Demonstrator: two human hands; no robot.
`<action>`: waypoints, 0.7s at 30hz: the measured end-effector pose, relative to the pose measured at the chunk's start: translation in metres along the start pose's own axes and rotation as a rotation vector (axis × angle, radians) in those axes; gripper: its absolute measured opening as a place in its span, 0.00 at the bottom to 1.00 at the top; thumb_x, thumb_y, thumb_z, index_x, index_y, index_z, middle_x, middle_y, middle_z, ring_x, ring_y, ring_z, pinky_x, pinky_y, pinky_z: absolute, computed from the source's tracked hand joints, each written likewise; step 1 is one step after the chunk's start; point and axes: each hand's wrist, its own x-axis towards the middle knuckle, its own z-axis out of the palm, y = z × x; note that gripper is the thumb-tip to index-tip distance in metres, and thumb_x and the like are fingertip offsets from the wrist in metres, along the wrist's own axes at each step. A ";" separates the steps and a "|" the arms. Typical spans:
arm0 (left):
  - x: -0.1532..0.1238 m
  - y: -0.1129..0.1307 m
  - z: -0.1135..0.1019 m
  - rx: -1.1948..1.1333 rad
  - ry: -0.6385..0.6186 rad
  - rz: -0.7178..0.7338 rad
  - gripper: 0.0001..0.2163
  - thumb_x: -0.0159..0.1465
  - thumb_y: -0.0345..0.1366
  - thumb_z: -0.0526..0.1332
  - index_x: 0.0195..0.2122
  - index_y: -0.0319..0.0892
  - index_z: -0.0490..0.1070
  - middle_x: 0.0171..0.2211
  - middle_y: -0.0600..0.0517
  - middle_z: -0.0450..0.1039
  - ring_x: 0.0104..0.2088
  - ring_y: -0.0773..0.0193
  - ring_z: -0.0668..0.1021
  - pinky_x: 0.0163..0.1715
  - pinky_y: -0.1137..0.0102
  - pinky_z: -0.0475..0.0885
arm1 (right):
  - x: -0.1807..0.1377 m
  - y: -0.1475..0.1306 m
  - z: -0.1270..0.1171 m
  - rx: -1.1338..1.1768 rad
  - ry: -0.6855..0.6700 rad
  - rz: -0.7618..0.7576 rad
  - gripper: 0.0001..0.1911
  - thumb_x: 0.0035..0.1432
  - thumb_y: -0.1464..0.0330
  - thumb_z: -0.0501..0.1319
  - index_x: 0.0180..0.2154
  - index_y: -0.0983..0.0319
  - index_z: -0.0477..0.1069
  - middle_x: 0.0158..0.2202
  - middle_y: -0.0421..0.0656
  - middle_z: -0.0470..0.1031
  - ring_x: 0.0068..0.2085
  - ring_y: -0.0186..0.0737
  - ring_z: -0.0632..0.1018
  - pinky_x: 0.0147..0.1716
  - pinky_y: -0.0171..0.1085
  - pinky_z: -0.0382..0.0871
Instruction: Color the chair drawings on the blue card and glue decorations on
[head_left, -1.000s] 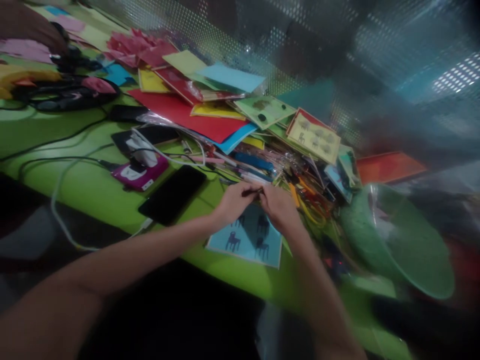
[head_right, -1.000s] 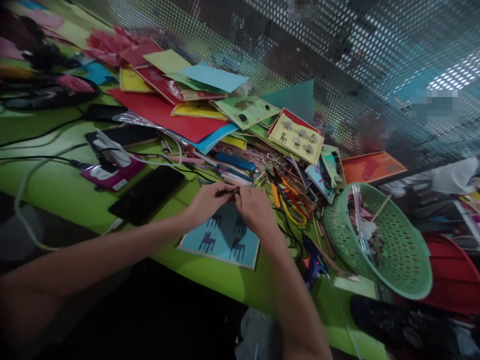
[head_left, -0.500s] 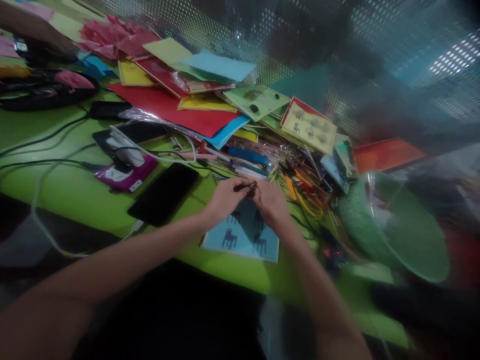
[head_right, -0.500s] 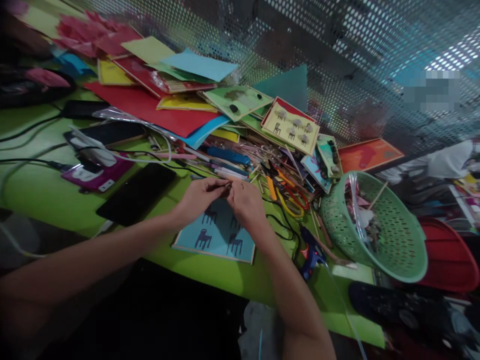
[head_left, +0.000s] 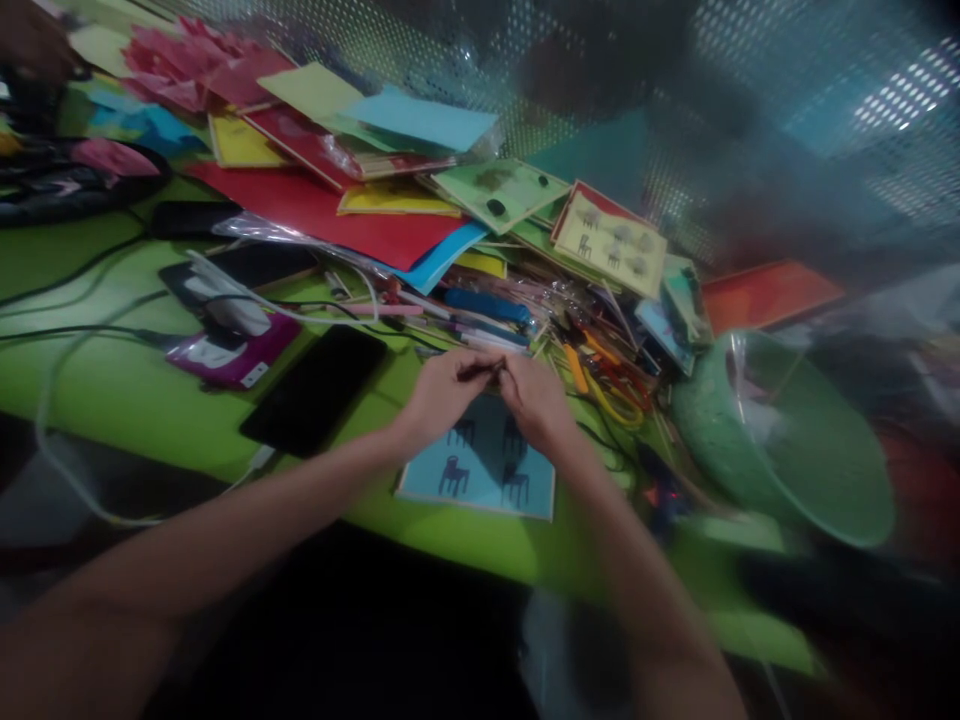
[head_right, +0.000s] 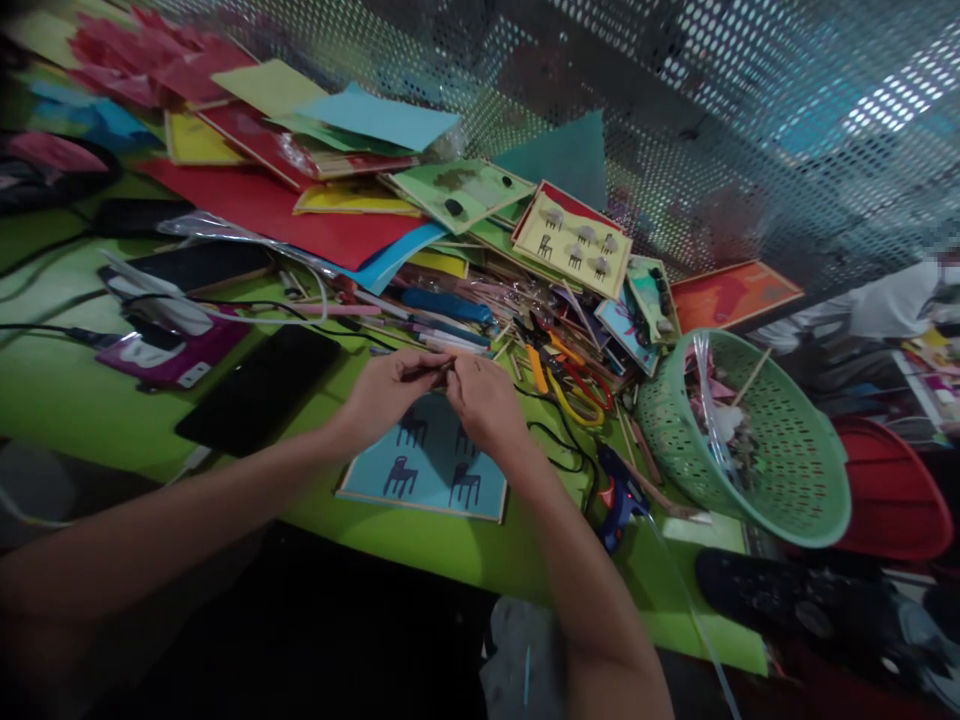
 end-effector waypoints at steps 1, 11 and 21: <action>0.000 0.000 0.000 -0.004 0.000 -0.004 0.13 0.59 0.38 0.68 0.44 0.42 0.84 0.48 0.46 0.84 0.49 0.53 0.83 0.57 0.55 0.76 | 0.000 -0.001 0.001 0.001 0.007 0.003 0.11 0.71 0.68 0.49 0.39 0.58 0.69 0.39 0.49 0.80 0.40 0.48 0.76 0.41 0.42 0.65; 0.002 -0.003 0.002 -0.048 0.005 -0.052 0.14 0.57 0.38 0.69 0.44 0.41 0.84 0.46 0.47 0.85 0.46 0.54 0.84 0.57 0.55 0.76 | 0.001 -0.007 0.000 0.007 -0.030 0.113 0.14 0.69 0.70 0.47 0.42 0.61 0.71 0.40 0.51 0.80 0.41 0.49 0.76 0.42 0.43 0.64; 0.002 0.002 0.001 0.047 0.014 0.015 0.13 0.59 0.35 0.67 0.44 0.42 0.84 0.46 0.47 0.85 0.46 0.54 0.84 0.55 0.57 0.78 | 0.002 -0.005 -0.006 0.137 -0.059 0.079 0.15 0.73 0.66 0.46 0.43 0.60 0.70 0.42 0.50 0.80 0.41 0.48 0.75 0.43 0.42 0.64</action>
